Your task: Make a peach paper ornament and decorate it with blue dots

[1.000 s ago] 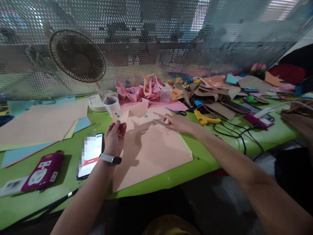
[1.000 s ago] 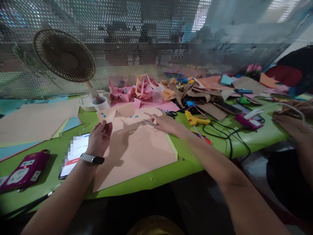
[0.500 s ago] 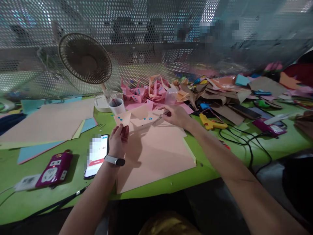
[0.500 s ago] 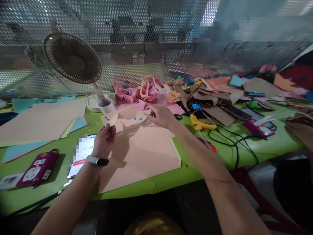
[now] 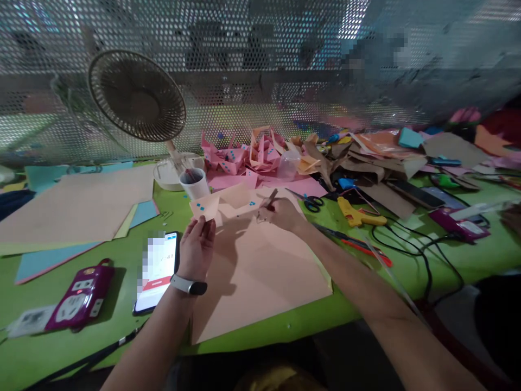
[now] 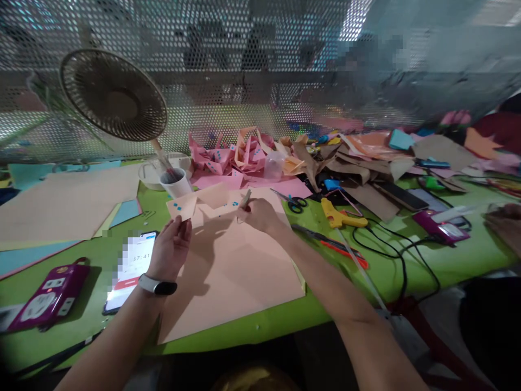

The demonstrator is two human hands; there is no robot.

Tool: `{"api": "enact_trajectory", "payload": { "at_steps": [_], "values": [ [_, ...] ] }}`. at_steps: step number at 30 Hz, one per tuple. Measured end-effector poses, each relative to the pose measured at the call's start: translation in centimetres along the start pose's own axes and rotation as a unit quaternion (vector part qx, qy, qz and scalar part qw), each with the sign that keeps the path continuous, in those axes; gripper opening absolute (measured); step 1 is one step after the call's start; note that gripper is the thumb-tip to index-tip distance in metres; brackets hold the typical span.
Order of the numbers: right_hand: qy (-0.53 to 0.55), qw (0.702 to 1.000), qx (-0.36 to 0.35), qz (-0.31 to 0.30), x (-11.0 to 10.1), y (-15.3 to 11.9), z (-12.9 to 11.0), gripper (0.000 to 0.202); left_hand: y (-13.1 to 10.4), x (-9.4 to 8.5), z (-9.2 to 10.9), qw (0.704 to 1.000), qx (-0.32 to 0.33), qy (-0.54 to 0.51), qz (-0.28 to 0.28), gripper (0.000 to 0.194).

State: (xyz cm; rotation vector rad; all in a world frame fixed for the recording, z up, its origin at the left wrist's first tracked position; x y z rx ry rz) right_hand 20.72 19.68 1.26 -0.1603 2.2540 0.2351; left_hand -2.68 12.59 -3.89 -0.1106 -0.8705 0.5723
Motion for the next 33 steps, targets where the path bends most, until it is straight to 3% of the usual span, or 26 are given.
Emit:
{"api": "enact_trajectory", "payload": {
  "at_steps": [2,5,8,13,21,27,33],
  "values": [
    [0.111,0.994,0.004,0.012,-0.1,0.4,1.1,0.026,-0.1,0.0,-0.1,1.0,-0.003,0.002,0.003,0.017],
    [0.285,0.956,0.015,0.065,-0.6,1.1,3.2,0.03,0.0,-0.2,-0.2,1.0,-0.009,0.004,0.011,0.018],
    [0.348,0.932,0.035,0.097,0.0,1.4,5.1,0.036,0.1,-0.4,-0.4,1.0,-0.015,0.001,0.015,0.018],
    [0.329,0.94,0.034,0.083,1.1,1.3,6.1,0.033,0.3,-0.5,-0.5,1.0,-0.018,0.003,0.007,0.018],
    [0.215,0.974,-0.062,0.041,-0.2,0.4,3.6,0.031,0.5,-0.8,-0.6,1.0,-0.017,0.013,0.02,0.018],
    [0.224,0.973,-0.048,0.008,0.7,0.0,3.5,0.031,0.3,-0.5,-0.7,1.0,-0.015,0.017,0.011,0.017],
    [0.218,0.975,-0.032,0.013,1.0,0.1,3.8,0.028,0.2,-0.5,-0.8,0.999,-0.026,0.015,0.018,0.02]
  ]
}}
Point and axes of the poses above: each hand's wrist, its own y-axis towards the middle knuckle, its own x-axis out of the palm, z = x × y, the point moved 9 cm from there along y, towards the middle knuckle, and after that the axes turned 5 degrees about x, right-handed, at the moved point
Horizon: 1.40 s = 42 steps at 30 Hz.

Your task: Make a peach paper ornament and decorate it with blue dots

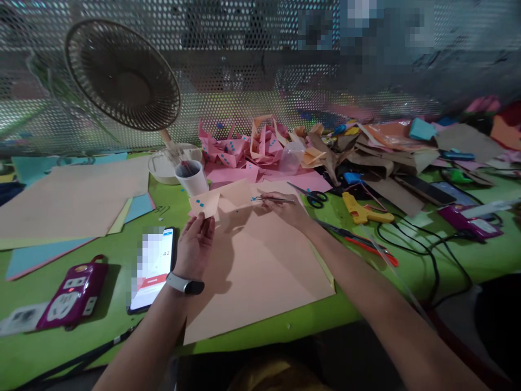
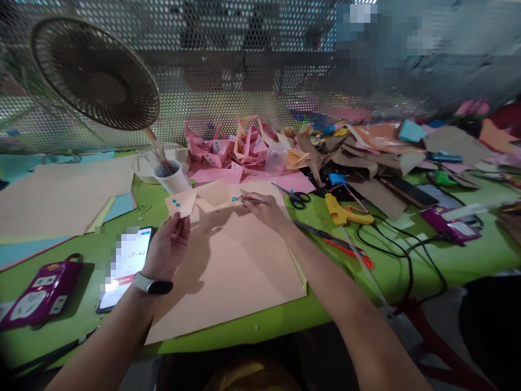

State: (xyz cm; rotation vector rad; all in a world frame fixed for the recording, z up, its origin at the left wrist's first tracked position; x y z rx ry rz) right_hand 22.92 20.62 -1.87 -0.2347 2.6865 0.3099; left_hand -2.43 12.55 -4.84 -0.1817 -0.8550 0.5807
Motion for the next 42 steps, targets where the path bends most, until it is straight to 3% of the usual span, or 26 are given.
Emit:
{"api": "enact_trajectory", "payload": {
  "at_steps": [9,16,20,23,27,30,36,42],
  "values": [
    [-0.035,0.999,-0.032,0.016,-0.4,0.2,-0.7,0.03,0.0,0.0,-0.3,1.0,-0.005,0.002,0.0,0.02],
    [0.091,0.995,0.023,0.032,-0.4,0.7,1.7,0.034,0.0,0.0,-0.2,1.0,0.0,0.01,0.003,0.017],
    [0.243,0.963,0.072,0.098,-1.5,0.8,2.6,0.038,-0.1,0.1,0.0,1.0,0.009,0.012,-0.002,0.017],
    [0.287,0.94,0.093,0.158,-3.0,0.6,2.2,0.035,-0.3,0.2,0.0,1.0,0.018,0.009,-0.008,0.017],
    [0.293,0.936,0.081,0.179,-4.0,-0.1,-0.2,0.029,-0.7,0.5,-0.1,0.999,0.037,0.025,-0.03,0.018],
    [0.316,0.935,0.084,0.137,-2.4,-1.1,-2.3,0.029,-1.0,0.8,-0.6,0.997,0.04,0.04,-0.056,0.02],
    [0.356,0.927,0.115,0.003,3.3,-3.4,-5.2,0.031,-1.9,1.5,-1.6,0.992,0.02,0.056,-0.11,0.023],
    [0.381,0.916,0.125,-0.013,4.5,-3.6,-4.9,0.027,-2.7,1.9,-2.0,0.988,-0.007,0.071,-0.139,0.028]
  ]
}}
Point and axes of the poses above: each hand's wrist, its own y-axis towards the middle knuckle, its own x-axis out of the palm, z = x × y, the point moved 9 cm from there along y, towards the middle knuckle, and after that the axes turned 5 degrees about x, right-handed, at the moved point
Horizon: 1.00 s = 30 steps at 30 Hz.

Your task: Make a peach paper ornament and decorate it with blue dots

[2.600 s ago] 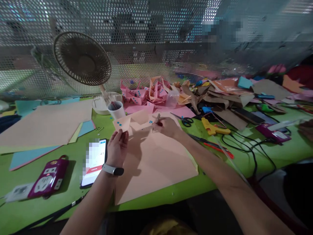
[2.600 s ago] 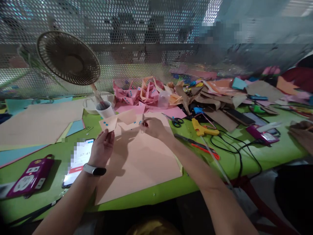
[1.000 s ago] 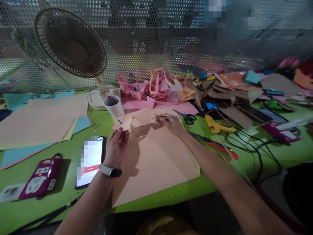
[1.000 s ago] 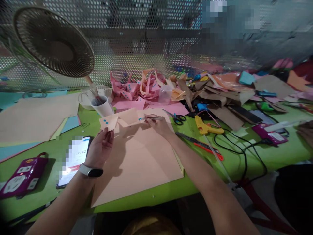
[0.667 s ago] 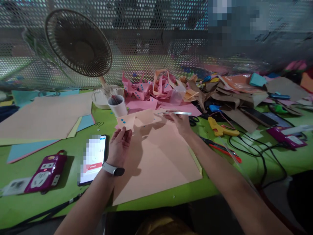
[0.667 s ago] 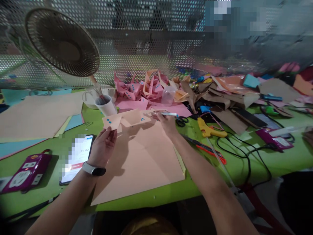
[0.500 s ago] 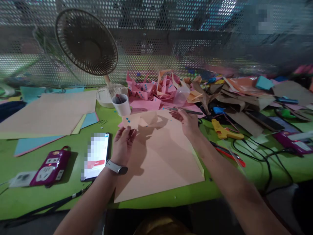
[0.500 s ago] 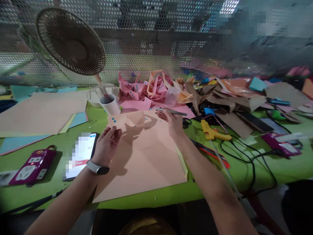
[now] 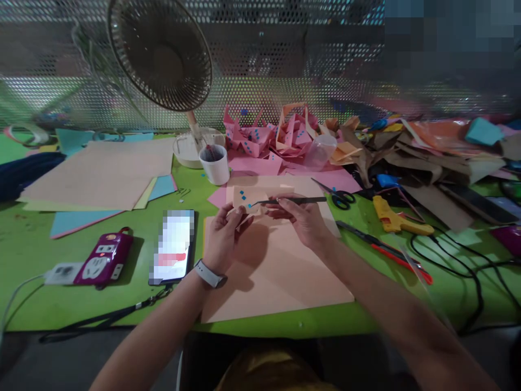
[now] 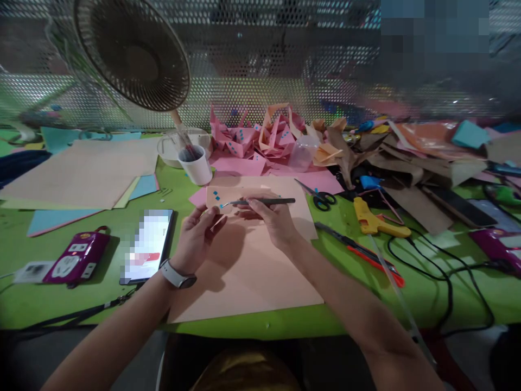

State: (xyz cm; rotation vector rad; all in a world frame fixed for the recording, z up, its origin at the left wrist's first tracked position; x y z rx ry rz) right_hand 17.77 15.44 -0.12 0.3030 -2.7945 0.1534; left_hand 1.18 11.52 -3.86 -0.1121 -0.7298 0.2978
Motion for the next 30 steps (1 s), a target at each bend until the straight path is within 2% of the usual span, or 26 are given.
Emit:
{"api": "enact_trajectory", "payload": {
  "at_steps": [7,30],
  "values": [
    [0.009,1.0,0.011,0.005,-0.1,0.2,0.9,0.028,-0.3,0.4,-0.2,1.0,-0.001,0.007,-0.018,0.028],
    [-0.025,1.0,0.003,0.009,-1.2,0.5,-0.3,0.024,-0.7,0.9,0.0,0.994,0.019,0.084,-0.068,0.037]
  ]
}}
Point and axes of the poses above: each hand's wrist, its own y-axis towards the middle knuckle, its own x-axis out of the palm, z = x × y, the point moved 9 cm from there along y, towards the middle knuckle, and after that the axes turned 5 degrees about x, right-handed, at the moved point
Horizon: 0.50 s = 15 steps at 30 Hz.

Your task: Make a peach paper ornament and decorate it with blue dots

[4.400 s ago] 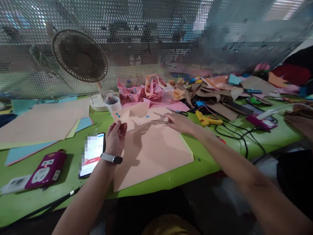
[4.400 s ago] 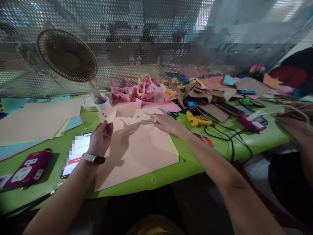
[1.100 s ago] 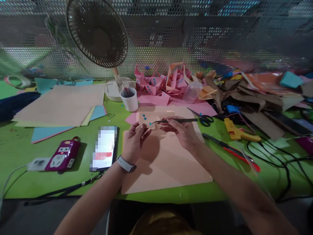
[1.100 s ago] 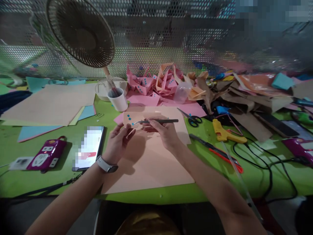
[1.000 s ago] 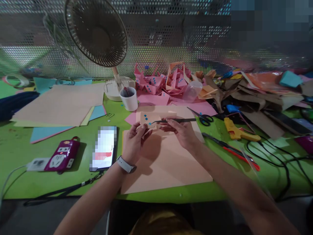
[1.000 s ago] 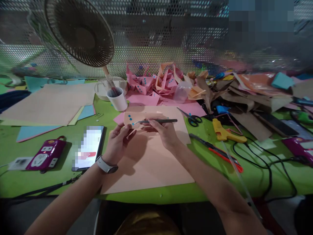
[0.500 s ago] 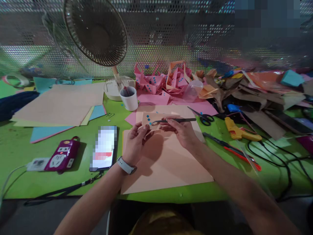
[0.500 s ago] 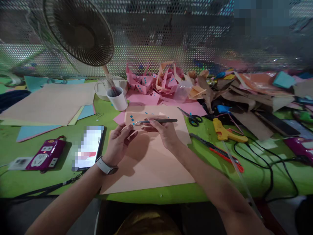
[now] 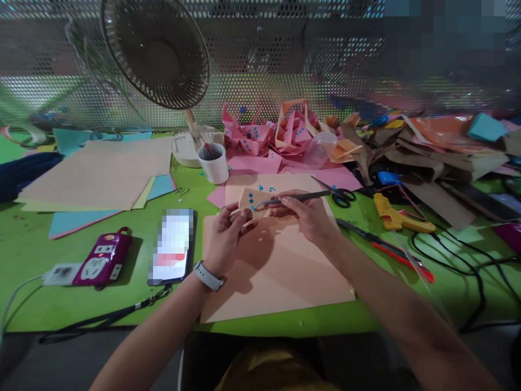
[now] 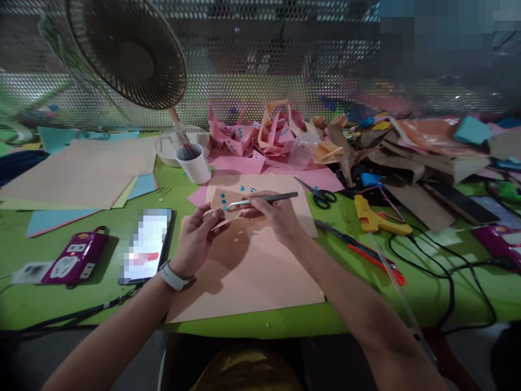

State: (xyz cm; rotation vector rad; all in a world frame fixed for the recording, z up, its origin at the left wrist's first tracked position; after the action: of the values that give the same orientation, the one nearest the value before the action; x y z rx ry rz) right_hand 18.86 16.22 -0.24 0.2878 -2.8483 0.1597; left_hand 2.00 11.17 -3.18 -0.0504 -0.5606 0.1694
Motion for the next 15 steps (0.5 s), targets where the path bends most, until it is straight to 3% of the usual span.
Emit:
{"api": "enact_trajectory", "payload": {
  "at_steps": [15],
  "values": [
    [0.001,1.0,0.005,-0.002,-0.1,0.19,0.08,0.024,-0.08,0.25,-0.06,1.0,-0.007,0.006,-0.009,0.037]
  ]
}}
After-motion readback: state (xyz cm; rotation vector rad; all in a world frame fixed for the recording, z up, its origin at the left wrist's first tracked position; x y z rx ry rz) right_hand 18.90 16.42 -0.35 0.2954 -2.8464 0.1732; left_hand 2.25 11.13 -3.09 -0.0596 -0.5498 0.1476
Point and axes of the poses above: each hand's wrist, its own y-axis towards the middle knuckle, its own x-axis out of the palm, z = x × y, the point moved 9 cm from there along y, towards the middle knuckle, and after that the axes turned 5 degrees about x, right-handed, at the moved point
